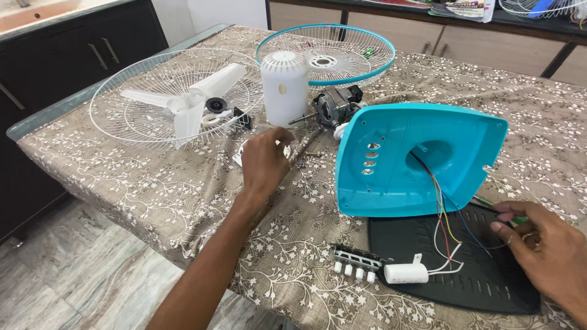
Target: The person works on the internal wiring of a disassembled electric fan. They strip wire ends, connect them to a speed control switch, and use a screwdriver to secure a capacitor inside the fan housing.
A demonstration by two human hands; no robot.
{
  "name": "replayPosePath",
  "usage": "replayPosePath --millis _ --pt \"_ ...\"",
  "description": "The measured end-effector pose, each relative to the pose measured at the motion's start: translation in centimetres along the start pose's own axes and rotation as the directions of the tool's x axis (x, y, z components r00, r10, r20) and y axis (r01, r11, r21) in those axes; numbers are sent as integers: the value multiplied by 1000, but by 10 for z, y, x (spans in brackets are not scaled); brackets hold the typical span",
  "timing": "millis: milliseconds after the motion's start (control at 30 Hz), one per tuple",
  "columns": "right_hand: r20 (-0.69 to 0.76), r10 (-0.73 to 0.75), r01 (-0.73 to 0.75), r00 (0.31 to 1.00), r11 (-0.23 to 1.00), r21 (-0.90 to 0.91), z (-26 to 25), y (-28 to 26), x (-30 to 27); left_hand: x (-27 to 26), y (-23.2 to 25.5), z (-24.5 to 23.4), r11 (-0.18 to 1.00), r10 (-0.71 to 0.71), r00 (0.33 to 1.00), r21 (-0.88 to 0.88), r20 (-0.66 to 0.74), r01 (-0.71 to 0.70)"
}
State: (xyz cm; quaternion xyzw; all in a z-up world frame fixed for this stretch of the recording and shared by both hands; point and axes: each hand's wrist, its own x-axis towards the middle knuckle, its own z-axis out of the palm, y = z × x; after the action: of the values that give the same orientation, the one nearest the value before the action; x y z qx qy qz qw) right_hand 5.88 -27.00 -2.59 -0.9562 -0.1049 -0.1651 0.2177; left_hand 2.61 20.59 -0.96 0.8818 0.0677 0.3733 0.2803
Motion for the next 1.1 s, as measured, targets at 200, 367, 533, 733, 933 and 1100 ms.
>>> replayPosePath --millis 200,367,533,733,933,1100 --pt "12 -11 10 1000 993 122 9 13 2 -1 -3 1 991 -76 994 119 75 66" --pt "-5 -72 72 997 991 110 15 24 3 -3 -4 11 981 -124 939 180 322 68" --pt "17 -57 55 998 993 100 18 34 4 -9 -2 11 969 -27 918 235 396 -73" --pt "-41 -139 144 990 925 353 28 48 11 -1 13 -1 872 134 923 -486 361 63" --pt "88 -78 14 993 820 572 15 34 40 -6 31 -12 748 225 787 -620 574 238" --pt "130 -133 36 983 822 569 2 -2 65 -19 42 7 789 369 757 -612 539 51"
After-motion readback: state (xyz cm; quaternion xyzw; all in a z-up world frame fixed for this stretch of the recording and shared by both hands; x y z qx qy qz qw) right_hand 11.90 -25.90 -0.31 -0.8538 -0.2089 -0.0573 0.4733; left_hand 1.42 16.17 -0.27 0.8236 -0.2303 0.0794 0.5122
